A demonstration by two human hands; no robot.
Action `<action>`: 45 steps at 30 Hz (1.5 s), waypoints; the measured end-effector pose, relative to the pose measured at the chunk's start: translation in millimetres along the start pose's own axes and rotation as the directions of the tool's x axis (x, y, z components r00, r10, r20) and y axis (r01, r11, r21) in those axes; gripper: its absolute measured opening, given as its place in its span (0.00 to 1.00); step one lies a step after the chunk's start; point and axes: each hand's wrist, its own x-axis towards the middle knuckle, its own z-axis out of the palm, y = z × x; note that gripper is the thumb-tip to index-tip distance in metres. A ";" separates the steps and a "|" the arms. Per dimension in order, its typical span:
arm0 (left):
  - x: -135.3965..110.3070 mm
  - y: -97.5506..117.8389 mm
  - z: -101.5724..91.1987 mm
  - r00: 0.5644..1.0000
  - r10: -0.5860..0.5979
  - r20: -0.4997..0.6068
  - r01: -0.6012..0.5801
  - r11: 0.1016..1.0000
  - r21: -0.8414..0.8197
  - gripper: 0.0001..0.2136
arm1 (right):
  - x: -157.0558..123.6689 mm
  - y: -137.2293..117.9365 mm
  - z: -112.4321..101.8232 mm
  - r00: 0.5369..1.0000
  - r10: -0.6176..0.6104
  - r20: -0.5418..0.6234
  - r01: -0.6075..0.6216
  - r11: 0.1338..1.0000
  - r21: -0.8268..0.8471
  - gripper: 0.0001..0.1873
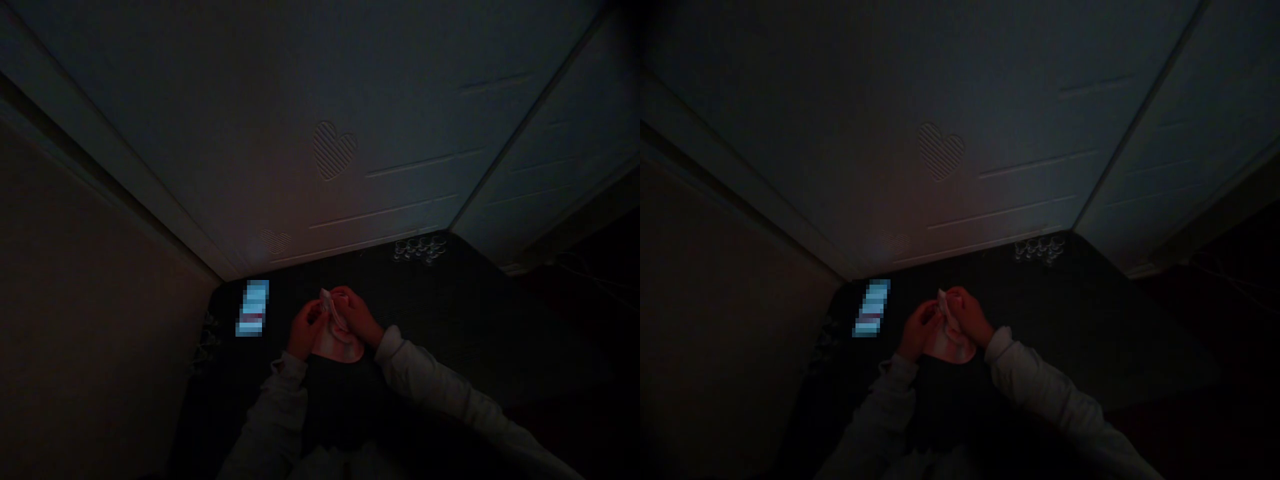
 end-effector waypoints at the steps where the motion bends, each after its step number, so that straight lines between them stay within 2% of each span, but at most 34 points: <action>1: -0.1 0.4 0.1 1.000 0.003 -0.005 -0.003 1.000 0.004 0.16 | 0.1 -0.2 0.0 1.000 0.001 -0.002 -0.001 1.000 0.000 0.11; 19: 0.0 2.3 -0.6 1.000 0.016 0.001 -0.016 1.000 0.014 0.15 | -0.6 -5.7 0.3 1.000 0.020 0.006 -0.020 0.999 -0.046 0.14; 26: 0.1 1.5 0.0 1.000 0.007 0.000 -0.007 1.000 -0.001 0.15 | -1.8 -6.1 -0.5 1.000 -0.008 0.030 0.009 1.000 -0.026 0.11; 40: 0.1 -0.1 0.2 1.000 0.004 0.000 -0.004 1.000 0.002 0.15 | 0.3 1.7 1.0 1.000 0.014 0.005 -0.015 0.999 0.041 0.13; 45: 0.1 0.5 0.2 1.000 0.015 0.008 -0.014 1.000 -0.006 0.15 | 0.7 0.2 -0.1 1.000 0.002 0.010 -0.002 1.000 0.000 0.12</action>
